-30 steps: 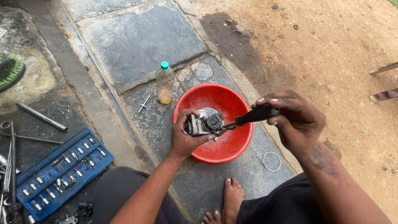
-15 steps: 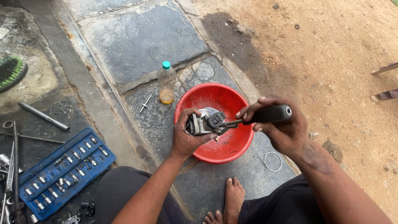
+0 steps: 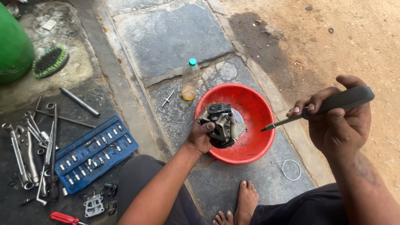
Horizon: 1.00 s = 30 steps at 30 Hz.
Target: Disassembling and inspecting a carburetor using a screwdriver while sitting on the ground.
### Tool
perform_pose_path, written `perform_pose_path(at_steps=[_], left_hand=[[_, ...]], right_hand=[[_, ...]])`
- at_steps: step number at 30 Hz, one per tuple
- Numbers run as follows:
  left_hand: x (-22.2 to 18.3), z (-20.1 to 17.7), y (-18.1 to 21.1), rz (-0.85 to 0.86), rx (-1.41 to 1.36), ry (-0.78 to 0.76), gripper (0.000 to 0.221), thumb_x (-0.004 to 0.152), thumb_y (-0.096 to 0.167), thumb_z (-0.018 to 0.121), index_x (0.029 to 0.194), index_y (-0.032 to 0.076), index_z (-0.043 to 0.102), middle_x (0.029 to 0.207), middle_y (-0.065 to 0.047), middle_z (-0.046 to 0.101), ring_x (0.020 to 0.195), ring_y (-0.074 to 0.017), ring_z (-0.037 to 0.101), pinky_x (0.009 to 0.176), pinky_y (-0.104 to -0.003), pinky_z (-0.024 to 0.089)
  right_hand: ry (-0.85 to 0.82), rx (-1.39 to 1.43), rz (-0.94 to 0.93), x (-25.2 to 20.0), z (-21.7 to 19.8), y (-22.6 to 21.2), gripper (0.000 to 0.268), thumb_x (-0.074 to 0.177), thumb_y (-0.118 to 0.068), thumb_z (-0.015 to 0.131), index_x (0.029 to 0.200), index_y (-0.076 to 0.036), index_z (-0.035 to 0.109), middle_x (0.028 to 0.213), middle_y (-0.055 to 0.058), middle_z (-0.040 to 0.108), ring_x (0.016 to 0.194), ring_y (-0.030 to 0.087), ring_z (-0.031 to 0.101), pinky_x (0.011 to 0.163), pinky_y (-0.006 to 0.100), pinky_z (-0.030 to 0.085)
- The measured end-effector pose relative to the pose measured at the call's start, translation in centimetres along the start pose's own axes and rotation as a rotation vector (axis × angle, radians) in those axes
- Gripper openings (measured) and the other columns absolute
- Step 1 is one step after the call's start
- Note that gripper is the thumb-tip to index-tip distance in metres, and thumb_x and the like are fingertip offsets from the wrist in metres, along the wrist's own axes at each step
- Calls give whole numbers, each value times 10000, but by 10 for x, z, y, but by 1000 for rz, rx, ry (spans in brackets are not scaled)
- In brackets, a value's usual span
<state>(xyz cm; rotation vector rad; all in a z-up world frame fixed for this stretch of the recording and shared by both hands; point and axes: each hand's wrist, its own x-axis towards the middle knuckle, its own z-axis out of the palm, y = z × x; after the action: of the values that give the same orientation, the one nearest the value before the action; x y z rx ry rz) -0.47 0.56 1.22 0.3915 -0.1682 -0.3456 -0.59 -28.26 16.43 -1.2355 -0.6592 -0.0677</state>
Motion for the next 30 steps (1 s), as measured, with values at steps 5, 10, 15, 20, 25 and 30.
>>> perform_pose_path(at_steps=[5,10,15,20,25,30], left_hand=[[5,-41,-10,-5,-147,4,700,852,421,898,1336,37,569,1142,-139,683,1059,-297,697,931,-490,636],[3,-22,10,38,-297,-86,799,870,528,833,1461,77,542,1218,-184,650,1114,-340,688,880,-501,629],[-2,-18,18,-128,-522,-364,800,939,561,769,1497,48,516,1384,-267,559,1184,-433,641,952,-498,626],[-2,-24,15,-152,-425,-364,804,931,578,762,1502,63,529,1302,-236,601,1156,-392,654,919,-508,631],[12,-47,-5,-86,-149,9,812,891,650,769,1445,87,579,1238,-164,666,1136,-341,666,979,-532,609],[23,-38,-1,-52,-56,385,914,728,764,720,1294,53,625,1122,-140,714,1065,-294,722,906,-564,639]], right_hand=[[-55,-63,47,-3,-1,8,422,1175,-207,602,1518,-112,376,1023,146,667,1016,280,695,984,519,544],[-111,-71,79,-4,8,11,512,1120,-187,628,1562,-102,383,996,152,672,1009,301,693,1005,538,557],[-183,-58,193,-6,18,11,571,1082,-169,645,1590,-101,394,998,164,668,1037,297,673,1023,557,558],[-228,-127,233,-8,16,21,559,1068,-191,633,1568,-76,412,992,151,666,1072,301,667,984,504,545],[-253,-169,291,-8,10,28,577,1053,-196,638,1558,-58,396,1012,150,657,1077,300,665,957,476,546],[-237,-162,292,-4,10,35,559,1058,-179,630,1567,-73,426,1004,143,658,1069,290,661,990,477,549]])
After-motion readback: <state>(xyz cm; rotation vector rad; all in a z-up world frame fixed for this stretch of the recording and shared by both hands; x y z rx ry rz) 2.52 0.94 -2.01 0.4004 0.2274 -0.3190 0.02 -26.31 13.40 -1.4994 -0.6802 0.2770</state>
